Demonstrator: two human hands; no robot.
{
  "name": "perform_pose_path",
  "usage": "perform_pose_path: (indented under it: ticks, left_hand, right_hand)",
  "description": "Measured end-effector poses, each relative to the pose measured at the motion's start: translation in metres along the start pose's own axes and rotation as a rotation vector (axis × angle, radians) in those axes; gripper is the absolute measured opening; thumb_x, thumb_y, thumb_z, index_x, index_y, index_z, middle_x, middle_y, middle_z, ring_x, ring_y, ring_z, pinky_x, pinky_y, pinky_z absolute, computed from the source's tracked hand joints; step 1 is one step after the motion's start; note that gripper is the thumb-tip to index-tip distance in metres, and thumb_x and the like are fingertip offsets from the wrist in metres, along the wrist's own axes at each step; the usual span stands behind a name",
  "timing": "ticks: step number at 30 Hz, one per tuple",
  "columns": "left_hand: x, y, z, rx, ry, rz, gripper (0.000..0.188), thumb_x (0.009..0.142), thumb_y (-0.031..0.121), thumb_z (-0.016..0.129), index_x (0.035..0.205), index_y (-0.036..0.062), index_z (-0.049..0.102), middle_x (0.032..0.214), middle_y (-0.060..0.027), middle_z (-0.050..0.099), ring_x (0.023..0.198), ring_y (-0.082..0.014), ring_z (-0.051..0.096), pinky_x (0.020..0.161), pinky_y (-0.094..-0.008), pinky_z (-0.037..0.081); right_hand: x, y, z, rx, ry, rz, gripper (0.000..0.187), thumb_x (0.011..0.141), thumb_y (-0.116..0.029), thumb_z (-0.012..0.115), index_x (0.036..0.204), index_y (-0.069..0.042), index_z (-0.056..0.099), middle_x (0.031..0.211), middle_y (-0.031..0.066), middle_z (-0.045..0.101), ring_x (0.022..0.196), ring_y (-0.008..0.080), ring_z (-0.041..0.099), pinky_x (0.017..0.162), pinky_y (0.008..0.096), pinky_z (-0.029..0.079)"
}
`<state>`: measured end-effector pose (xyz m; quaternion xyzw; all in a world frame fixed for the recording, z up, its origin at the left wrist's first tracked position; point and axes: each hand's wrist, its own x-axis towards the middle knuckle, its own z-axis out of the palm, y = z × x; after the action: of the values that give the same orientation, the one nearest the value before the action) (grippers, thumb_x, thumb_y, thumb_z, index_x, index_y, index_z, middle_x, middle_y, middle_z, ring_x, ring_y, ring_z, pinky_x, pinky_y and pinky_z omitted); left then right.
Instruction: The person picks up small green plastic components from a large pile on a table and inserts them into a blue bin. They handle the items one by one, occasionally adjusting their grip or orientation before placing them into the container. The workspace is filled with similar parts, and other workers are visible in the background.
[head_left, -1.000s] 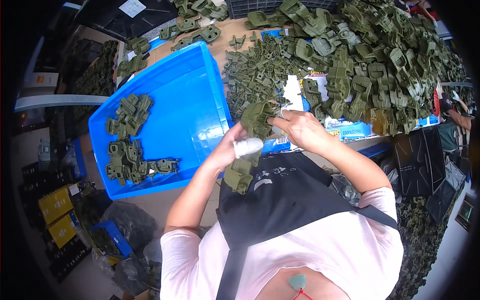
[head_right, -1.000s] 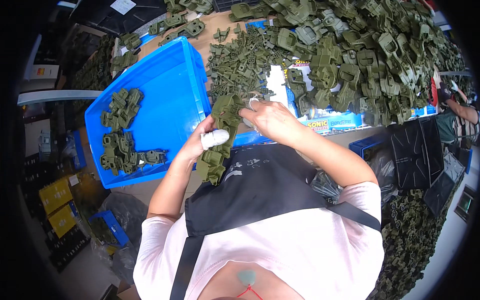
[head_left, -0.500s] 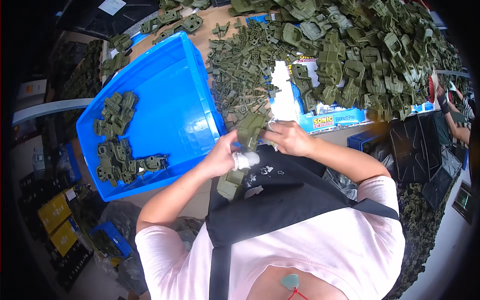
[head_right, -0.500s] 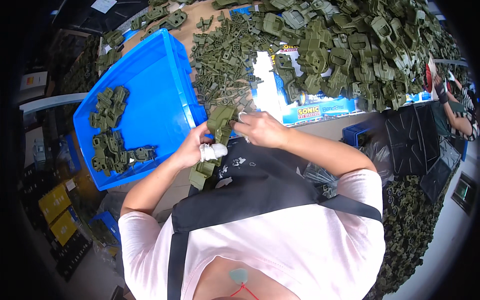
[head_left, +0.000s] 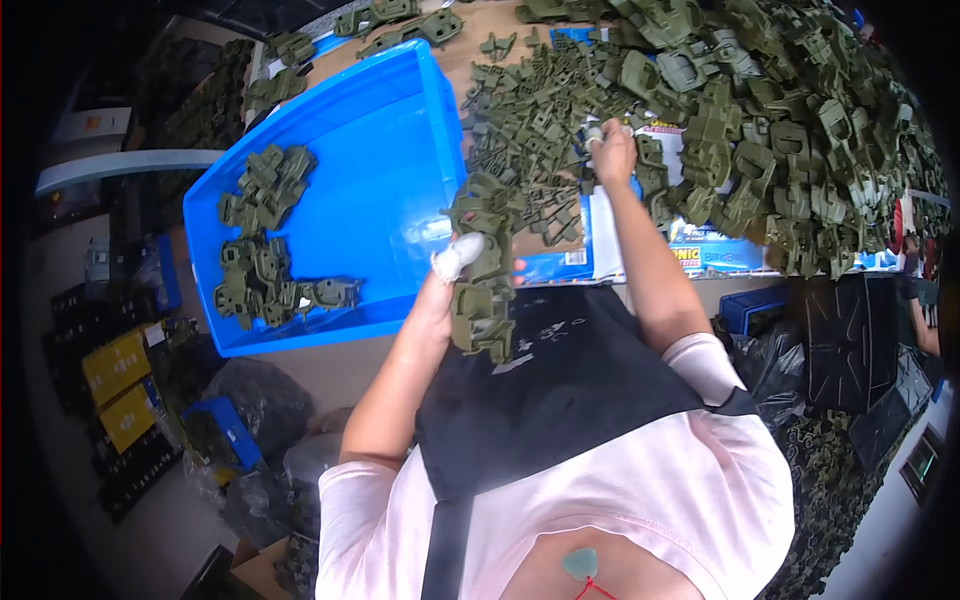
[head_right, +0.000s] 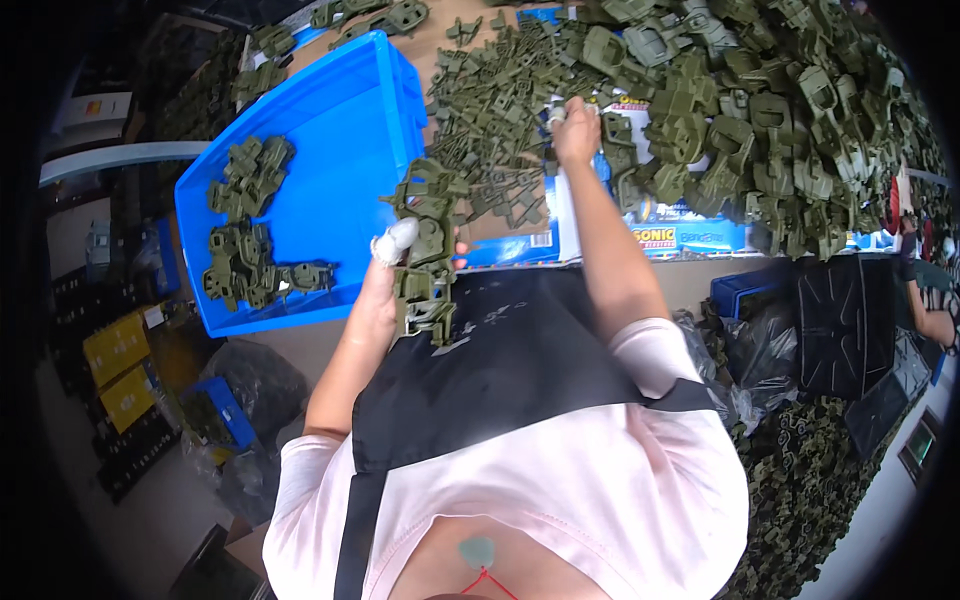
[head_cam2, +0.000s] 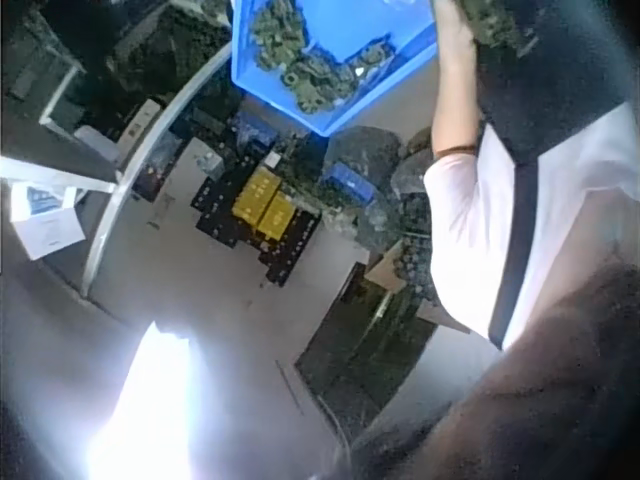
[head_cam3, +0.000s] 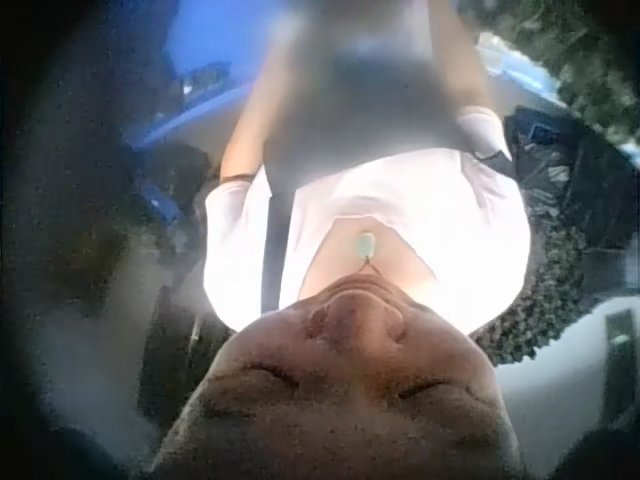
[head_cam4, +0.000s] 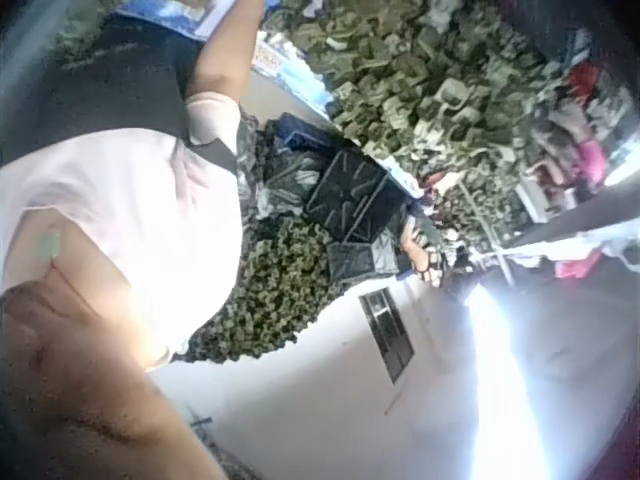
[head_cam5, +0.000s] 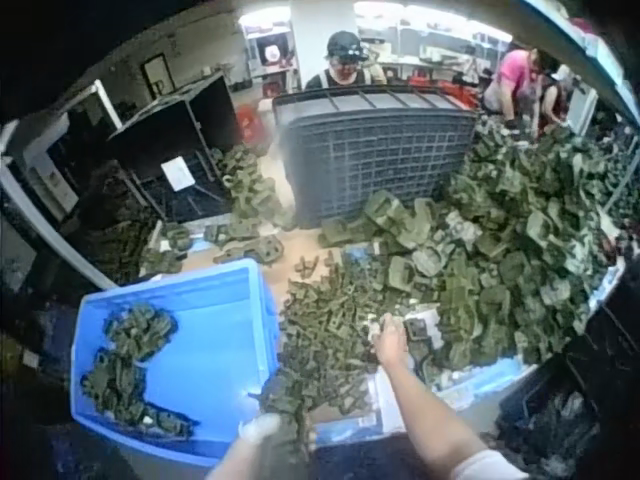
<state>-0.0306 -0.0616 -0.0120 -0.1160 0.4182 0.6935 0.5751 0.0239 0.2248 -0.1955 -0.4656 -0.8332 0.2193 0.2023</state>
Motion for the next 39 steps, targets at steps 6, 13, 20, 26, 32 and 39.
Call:
perform_pose_path:
  ticks: [6, 13, 20, 26, 32, 39]
  left_hand:
    - [-0.002, -0.005, 0.017, 0.094, 0.013, 0.007, 0.038, 0.082, 0.033, 0.058, 0.109, 0.0067, 0.052, 0.090, -0.0091, 0.061, 0.078, -0.0215, 0.063, 0.066, -0.0340, 0.054]
    - [0.017, -0.022, 0.040, 0.220, -0.128, -0.147, 0.032, 0.084, 0.033, 0.057, 0.101, 0.0060, 0.057, 0.085, -0.0044, 0.061, 0.066, -0.0133, 0.060, 0.058, -0.0290, 0.051]
    - [0.019, -0.038, 0.036, 0.182, -0.079, -0.183, 0.031, 0.084, 0.033, 0.057, 0.104, 0.0095, 0.055, 0.083, -0.0062, 0.060, 0.062, -0.0170, 0.059, 0.055, -0.0301, 0.051]
    - [0.024, -0.045, 0.028, 0.246, -0.121, -0.062, 0.030, 0.086, 0.028, 0.055, 0.107, 0.0064, 0.056, 0.098, -0.0055, 0.060, 0.086, -0.0145, 0.059, 0.073, -0.0293, 0.050]
    - [0.008, -0.055, 0.024, 0.344, 0.057, -0.139, 0.034, 0.087, 0.029, 0.055, 0.112, 0.0068, 0.056, 0.106, -0.0045, 0.059, 0.096, -0.0120, 0.055, 0.084, -0.0275, 0.044]
    - [0.007, -0.026, 0.040, 0.105, -0.005, -0.273, 0.034, 0.083, 0.032, 0.059, 0.107, 0.0089, 0.051, 0.084, -0.0069, 0.058, 0.068, -0.0216, 0.062, 0.062, -0.0341, 0.054]
  right_hand:
    - [-0.048, -0.061, -0.175, 0.675, -0.669, -0.053, 0.024, 0.077, -0.004, 0.059, 0.099, -0.007, 0.053, 0.087, 0.0076, 0.064, 0.067, 0.0223, 0.062, 0.061, 0.0355, 0.049]
    - [-0.132, -0.112, -0.245, 0.203, -0.976, -0.654, 0.030, 0.067, 0.000, 0.056, 0.096, -0.007, 0.060, 0.084, 0.0133, 0.060, 0.081, 0.0311, 0.061, 0.070, 0.0421, 0.049]
    - [-0.136, -0.112, -0.248, 0.120, -1.015, -0.794, 0.022, 0.065, 0.001, 0.056, 0.087, -0.003, 0.055, 0.079, 0.0150, 0.055, 0.076, 0.0326, 0.059, 0.065, 0.0427, 0.047]
    - [-0.134, -0.109, -0.240, 0.196, -1.076, -0.780, 0.025, 0.066, 0.001, 0.054, 0.091, -0.003, 0.055, 0.080, 0.0156, 0.056, 0.076, 0.0333, 0.059, 0.066, 0.0430, 0.047]
    - [-0.153, -0.092, -0.228, 0.297, -1.088, -0.745, 0.035, 0.064, 0.002, 0.053, 0.097, -0.006, 0.056, 0.088, 0.0151, 0.057, 0.080, 0.0334, 0.060, 0.069, 0.0439, 0.048]
    - [-0.096, -0.057, -0.196, 0.994, -1.340, -0.206, 0.036, 0.089, -0.028, 0.052, 0.120, -0.010, 0.053, 0.105, 0.0095, 0.061, 0.093, 0.0214, 0.059, 0.081, 0.0330, 0.046]
